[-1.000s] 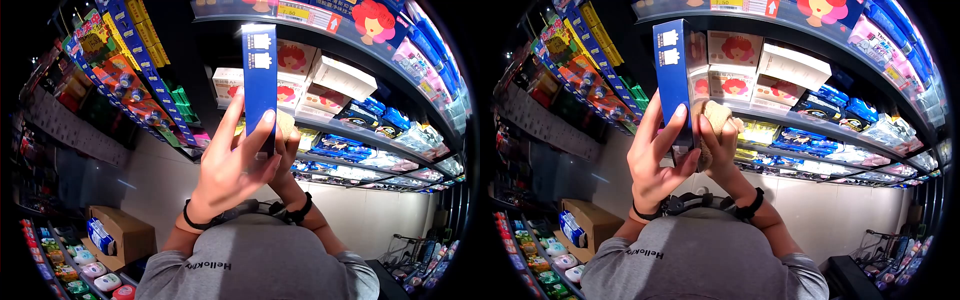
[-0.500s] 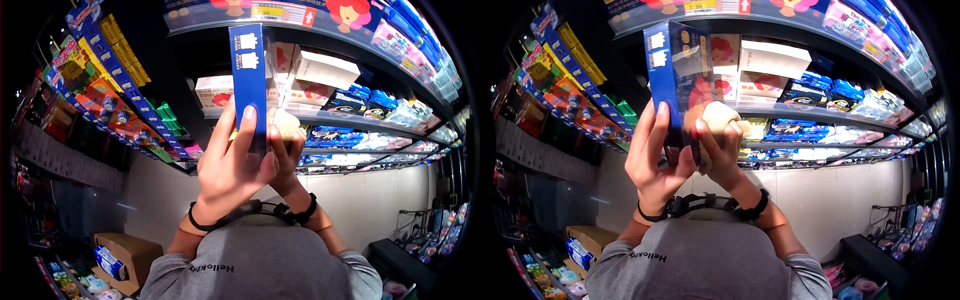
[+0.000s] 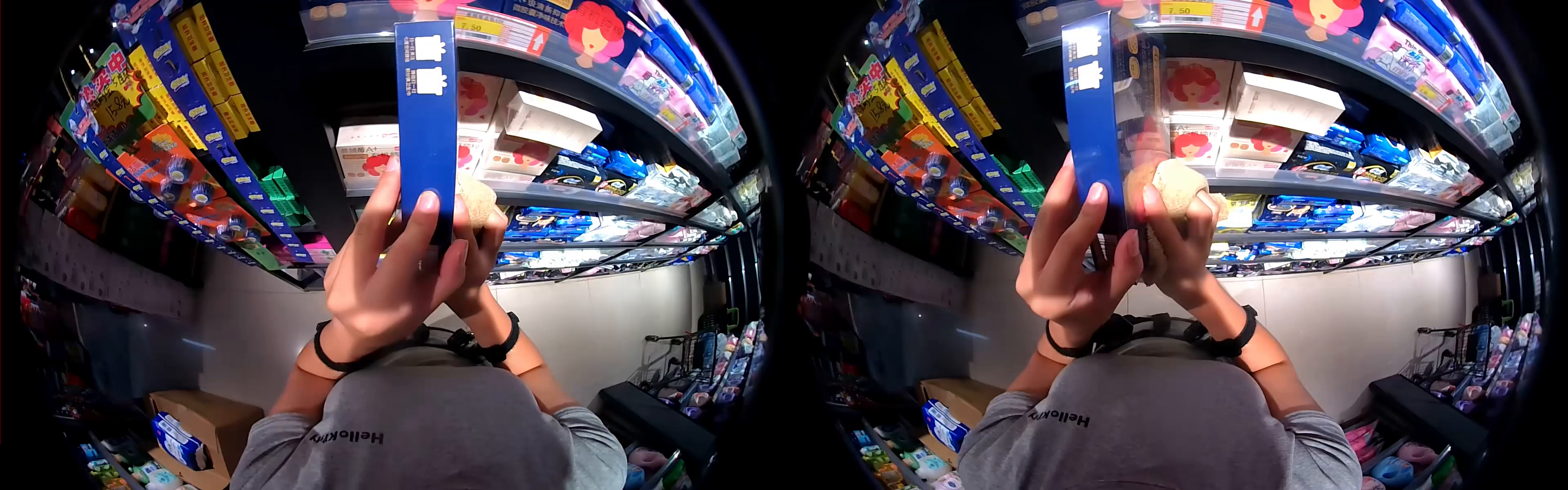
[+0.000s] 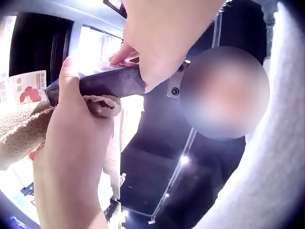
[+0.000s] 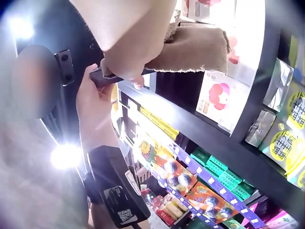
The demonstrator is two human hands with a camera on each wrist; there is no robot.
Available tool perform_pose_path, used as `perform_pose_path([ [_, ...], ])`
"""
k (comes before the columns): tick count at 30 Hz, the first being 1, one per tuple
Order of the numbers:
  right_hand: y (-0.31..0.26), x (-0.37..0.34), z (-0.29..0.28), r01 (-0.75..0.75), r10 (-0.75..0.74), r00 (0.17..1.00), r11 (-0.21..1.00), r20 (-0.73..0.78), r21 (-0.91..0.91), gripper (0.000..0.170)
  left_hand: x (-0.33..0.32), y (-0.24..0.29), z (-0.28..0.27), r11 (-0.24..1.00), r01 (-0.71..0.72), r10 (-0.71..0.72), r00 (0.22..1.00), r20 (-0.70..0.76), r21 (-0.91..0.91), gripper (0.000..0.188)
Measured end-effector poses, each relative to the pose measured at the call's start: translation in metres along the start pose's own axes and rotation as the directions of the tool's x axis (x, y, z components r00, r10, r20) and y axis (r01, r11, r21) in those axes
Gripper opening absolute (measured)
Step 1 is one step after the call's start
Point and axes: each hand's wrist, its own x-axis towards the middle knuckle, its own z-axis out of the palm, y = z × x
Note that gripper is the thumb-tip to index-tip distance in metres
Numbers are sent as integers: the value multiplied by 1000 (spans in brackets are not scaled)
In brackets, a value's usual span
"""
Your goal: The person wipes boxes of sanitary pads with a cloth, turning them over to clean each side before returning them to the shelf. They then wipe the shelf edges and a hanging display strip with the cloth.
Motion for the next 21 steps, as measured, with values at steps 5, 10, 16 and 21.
perform_pose_path([
  [5,-10,5,16,30,-28,997,999,-76,21,47,0,-14,-13,998,-55,55,998,-26,-31,27],
  [10,-34,10,18,-18,21,999,996,-32,87,46,-9,-41,-28,980,-172,163,983,-86,-103,28],
  [16,-49,8,25,-188,211,977,910,-22,368,49,5,-55,-43,966,-18,18,1000,0,-259,49],
  [21,-53,21,8,-43,26,997,960,66,278,57,21,-85,-68,992,-24,41,990,138,-122,65],
])
